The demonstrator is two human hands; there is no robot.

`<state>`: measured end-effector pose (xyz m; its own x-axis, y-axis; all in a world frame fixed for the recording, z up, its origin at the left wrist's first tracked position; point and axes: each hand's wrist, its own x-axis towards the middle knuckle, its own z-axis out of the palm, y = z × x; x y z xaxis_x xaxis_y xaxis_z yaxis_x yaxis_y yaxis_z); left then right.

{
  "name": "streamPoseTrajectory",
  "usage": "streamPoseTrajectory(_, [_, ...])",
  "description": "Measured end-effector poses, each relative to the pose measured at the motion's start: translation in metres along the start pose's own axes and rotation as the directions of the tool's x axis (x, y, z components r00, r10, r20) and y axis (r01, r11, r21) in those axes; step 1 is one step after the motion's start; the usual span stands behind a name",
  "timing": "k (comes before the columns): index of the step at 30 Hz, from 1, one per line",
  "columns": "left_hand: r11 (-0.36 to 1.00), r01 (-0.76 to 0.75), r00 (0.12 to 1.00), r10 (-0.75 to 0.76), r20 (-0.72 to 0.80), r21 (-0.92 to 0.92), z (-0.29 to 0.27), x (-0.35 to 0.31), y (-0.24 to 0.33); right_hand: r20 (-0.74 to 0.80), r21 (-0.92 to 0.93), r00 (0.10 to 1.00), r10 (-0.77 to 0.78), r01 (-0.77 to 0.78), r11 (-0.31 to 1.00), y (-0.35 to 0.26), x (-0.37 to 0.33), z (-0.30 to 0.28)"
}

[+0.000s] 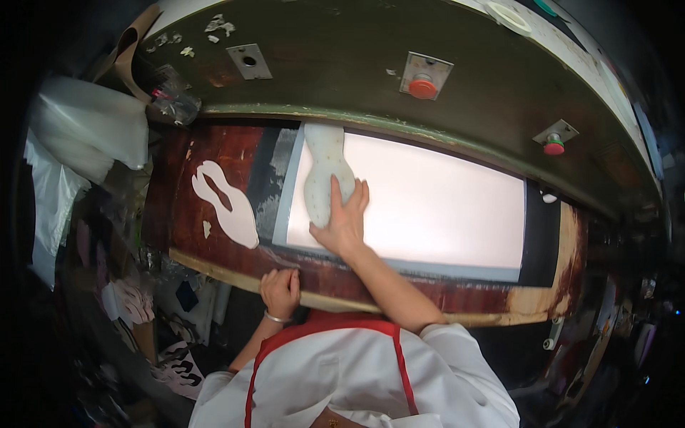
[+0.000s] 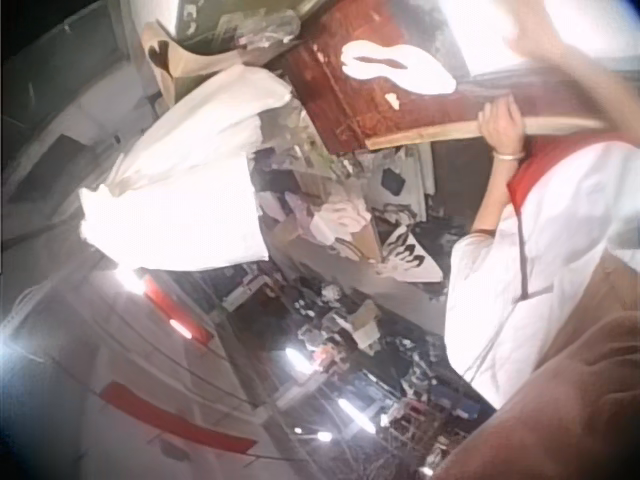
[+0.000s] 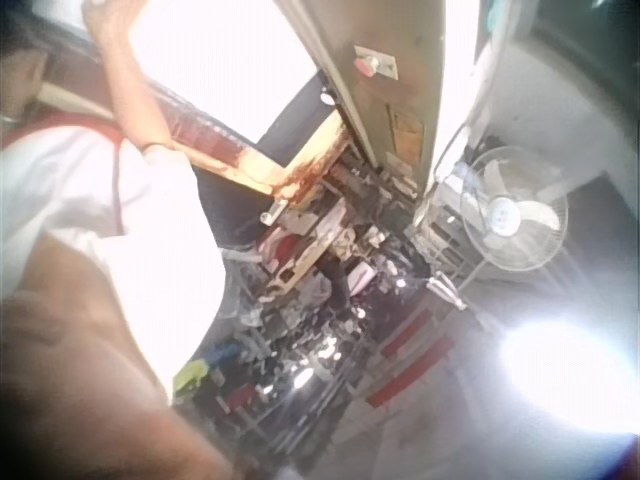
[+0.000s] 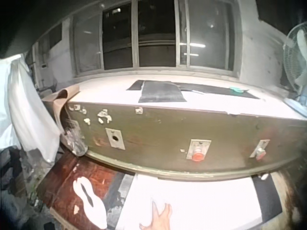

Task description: The person places pink fabric sheets onto a cutting machine, aligns them, and operates the machine to cut out multiple shoe insole shapes. The person then removes the cut pieces and stacks them on a nearby table.

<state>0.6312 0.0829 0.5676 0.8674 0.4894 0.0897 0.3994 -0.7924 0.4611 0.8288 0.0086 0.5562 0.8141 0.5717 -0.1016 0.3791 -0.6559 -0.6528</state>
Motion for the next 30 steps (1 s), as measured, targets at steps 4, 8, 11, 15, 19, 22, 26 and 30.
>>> streamPoseTrajectory(4, [1.0, 0.016, 0.998, -0.017, 0.064, 0.009, -0.01, -0.04, 0.002, -0.098, 0.166, 0.994, -0.05, 0.066, 0.984, -0.002, -0.036, -0.009])
streamPoseTrajectory(8, [0.999, -0.031, 0.997, 0.03, 0.071, 0.01, -0.012, -0.064, 0.001, 0.225, 0.873, 0.955, 0.195, -0.287, 0.395, 0.028, -0.056, -0.063])
streamPoseTrajectory(11, [0.998, -0.063, 0.995, 0.063, 0.078, -0.006, -0.015, -0.071, 0.004, 0.174, 0.814, 0.953, 0.247, -0.281, 0.509, 0.042, -0.071, -0.087])
streamPoseTrajectory(15, [0.999, -0.053, 0.993, 0.053, 0.109, 0.0, -0.015, -0.071, 0.009, -0.106, 0.212, 0.992, 0.066, -0.042, 0.976, 0.044, -0.088, -0.075])
streamPoseTrajectory(19, [0.999, -0.034, 0.991, 0.031, 0.127, 0.015, -0.014, -0.063, 0.009, -0.173, 0.081, 0.985, -0.014, 0.028, 0.996, 0.053, -0.082, -0.054])
streamPoseTrajectory(22, [0.998, -0.065, 0.996, 0.066, 0.054, -0.012, -0.012, -0.049, 0.009, -0.15, 0.088, 0.989, 0.001, 0.012, 0.996, 0.061, -0.07, -0.056])
streamPoseTrajectory(26, [0.998, -0.062, 0.997, 0.061, 0.053, 0.02, -0.007, -0.017, 0.009, -0.135, 0.187, 0.99, 0.045, -0.019, 0.982, 0.07, -0.038, -0.08])
streamPoseTrajectory(30, [0.999, -0.044, 0.999, 0.044, 0.031, 0.006, 0.003, 0.028, 0.011, -0.594, 0.309, 0.763, 0.255, -0.076, 0.948, 0.119, 0.018, -0.169])
